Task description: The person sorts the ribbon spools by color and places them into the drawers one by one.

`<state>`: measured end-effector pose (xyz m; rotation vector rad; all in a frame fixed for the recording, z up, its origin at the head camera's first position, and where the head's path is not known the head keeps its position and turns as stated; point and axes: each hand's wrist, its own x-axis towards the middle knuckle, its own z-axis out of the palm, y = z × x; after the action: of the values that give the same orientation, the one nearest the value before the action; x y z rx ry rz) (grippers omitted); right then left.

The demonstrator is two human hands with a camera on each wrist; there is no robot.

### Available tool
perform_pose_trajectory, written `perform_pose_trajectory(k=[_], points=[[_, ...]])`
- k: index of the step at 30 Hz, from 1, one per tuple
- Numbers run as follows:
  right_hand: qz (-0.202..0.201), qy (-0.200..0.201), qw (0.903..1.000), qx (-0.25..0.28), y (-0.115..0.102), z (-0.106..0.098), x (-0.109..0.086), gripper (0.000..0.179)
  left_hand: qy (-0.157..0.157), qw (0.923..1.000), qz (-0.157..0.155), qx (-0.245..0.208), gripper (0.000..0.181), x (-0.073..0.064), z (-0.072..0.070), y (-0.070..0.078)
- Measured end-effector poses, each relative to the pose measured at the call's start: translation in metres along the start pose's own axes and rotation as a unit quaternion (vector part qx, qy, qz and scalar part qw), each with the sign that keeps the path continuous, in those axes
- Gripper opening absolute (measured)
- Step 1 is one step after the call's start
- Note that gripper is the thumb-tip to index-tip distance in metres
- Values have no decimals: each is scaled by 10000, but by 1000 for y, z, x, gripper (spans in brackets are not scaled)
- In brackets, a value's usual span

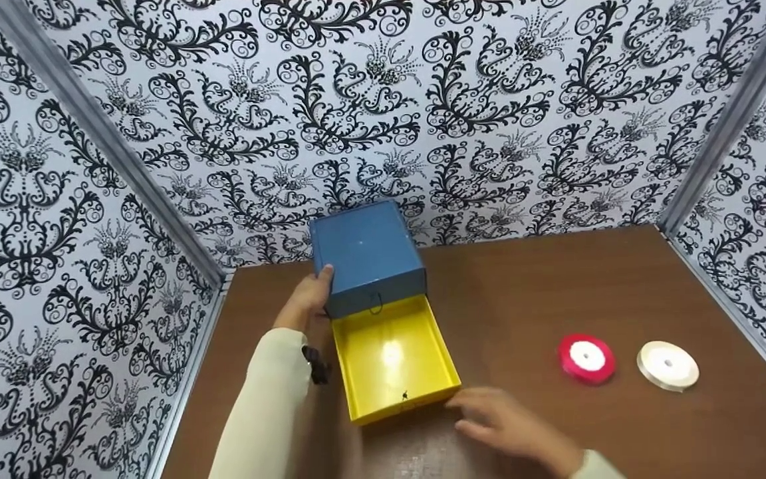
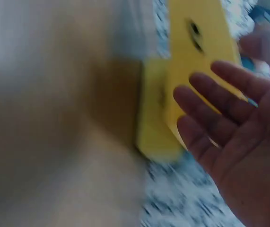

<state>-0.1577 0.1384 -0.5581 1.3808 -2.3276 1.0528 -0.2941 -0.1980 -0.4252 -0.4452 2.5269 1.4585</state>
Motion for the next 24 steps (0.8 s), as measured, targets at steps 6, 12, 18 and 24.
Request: perform_pose_trajectory(k=[6,12,18,24], points=[[18,551,9780,-2013,40,-58,-22,35,-65,9997,-120,-215,65,-1,-2,-1],[705,419,9436,-3209,98,-95,-52,42,-110,9994,-76,-319,65,-1,-2,0],[2272,-518,9217,-3102,124,-112,-89,58,-115,9988,-129,-456,65,-1,-2,0],[3054,-1136,9081,-2632,128,-118,-109,72,-171,9981,-180,-570,65,1,0,-1]])
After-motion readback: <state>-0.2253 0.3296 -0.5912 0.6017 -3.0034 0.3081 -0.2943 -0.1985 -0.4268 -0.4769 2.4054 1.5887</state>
